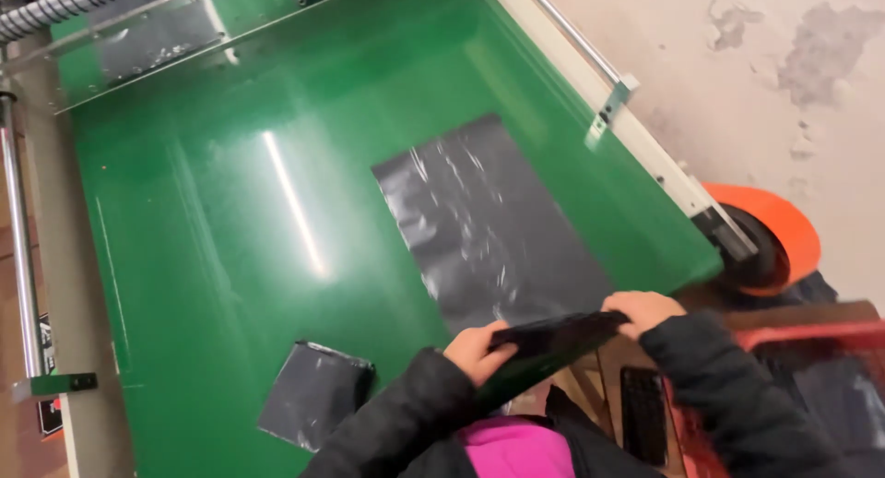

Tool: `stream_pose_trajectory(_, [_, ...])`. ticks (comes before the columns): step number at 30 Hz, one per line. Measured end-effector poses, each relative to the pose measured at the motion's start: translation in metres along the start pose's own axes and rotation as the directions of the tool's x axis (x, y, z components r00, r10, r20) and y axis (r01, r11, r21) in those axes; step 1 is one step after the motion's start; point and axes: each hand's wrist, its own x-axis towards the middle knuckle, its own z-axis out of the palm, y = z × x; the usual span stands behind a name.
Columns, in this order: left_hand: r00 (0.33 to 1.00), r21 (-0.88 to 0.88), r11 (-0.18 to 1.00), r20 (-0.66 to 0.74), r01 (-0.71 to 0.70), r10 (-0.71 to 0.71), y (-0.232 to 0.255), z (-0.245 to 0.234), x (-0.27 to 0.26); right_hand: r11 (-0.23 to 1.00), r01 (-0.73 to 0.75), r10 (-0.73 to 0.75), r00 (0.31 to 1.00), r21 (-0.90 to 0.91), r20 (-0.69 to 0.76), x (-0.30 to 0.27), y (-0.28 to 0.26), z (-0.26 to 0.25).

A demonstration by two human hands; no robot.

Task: Folding black plastic bags and placing them into a red collection crate at a manufacturing station.

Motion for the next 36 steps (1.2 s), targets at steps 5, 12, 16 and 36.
stream_pose_trajectory(5, [0.923,-0.339,0.928,-0.286,0.155,-0.259,-0.037,-0.060,0.018,0.952,0.162,-0.097,0.965,0.261,-0.244,0.067,-0.003,-0.105])
stream_pose_trajectory(12, [0.723,-0.299,0.948,-0.632,0.106,-0.280,-0.228,-0.109,0.106,0.970,0.240,-0.175,0.804,0.040,-0.568,0.293,-0.013,-0.125])
stream_pose_trajectory(16, [0.585,-0.137,0.859,-0.679,0.493,-0.444,-0.285,-0.101,0.111,0.955,0.293,-0.268,0.793,-0.043,-0.547,0.355,-0.014,-0.107])
stream_pose_trajectory(36, [0.679,-0.952,-0.257,0.078,-0.167,-0.730,-0.146,-0.049,0.049,0.860,0.507,-0.384,0.564,-0.061,-0.731,0.165,-0.092,-0.095])
